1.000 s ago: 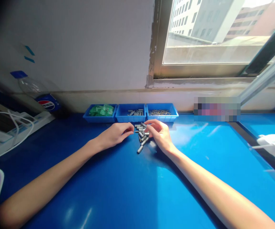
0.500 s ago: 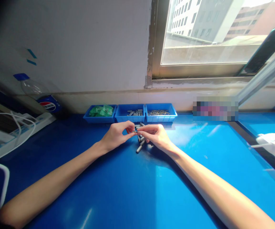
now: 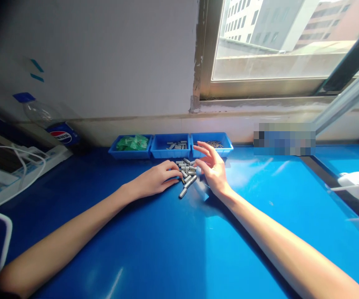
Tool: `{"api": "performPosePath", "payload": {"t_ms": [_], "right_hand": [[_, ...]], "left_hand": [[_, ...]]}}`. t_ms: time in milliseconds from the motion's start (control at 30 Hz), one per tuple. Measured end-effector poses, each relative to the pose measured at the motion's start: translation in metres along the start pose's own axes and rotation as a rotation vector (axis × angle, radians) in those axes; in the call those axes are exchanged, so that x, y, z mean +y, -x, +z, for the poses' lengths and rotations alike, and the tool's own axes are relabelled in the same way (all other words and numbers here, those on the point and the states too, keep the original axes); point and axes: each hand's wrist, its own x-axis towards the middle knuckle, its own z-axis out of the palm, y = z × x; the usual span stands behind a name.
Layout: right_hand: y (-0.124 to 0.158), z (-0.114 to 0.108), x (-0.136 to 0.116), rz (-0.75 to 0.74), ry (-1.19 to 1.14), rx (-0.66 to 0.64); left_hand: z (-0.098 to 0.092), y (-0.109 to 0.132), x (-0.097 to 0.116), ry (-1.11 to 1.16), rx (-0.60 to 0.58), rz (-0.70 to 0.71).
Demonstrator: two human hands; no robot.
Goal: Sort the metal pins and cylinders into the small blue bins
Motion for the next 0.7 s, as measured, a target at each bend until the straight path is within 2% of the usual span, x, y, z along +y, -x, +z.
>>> {"api": "performPosePath", "payload": {"t_ms": [167,233,333,533,700], "right_hand": [[-0.001,0.001,-0.001,0.035,-0.043,-0.022],[-0.002,0.001,-0.001,0.05,-0.036,-0.027],[-0.002,0.0,-0.001,0.059,-0.03,-0.043],[0.001,0.002,-0.004,0.11,0.025,-0.162],[0.005,0.006,-0.007,0.156,0.126,-0.24]], "left_hand": [[-0.001,0.0,-0.003,-0.095,-0.038,-0.03],[0.0,0.0,-0.005,-0.084,-0.019,-0.068],[0.0,-0.001,-0.005,0.031,0.081,-0.143],[-0.003,-0.003,0.001,0.226,0.4,-0.186],[-0.004,-0.003,0.005,0.247,0.486,-0.159]]}}
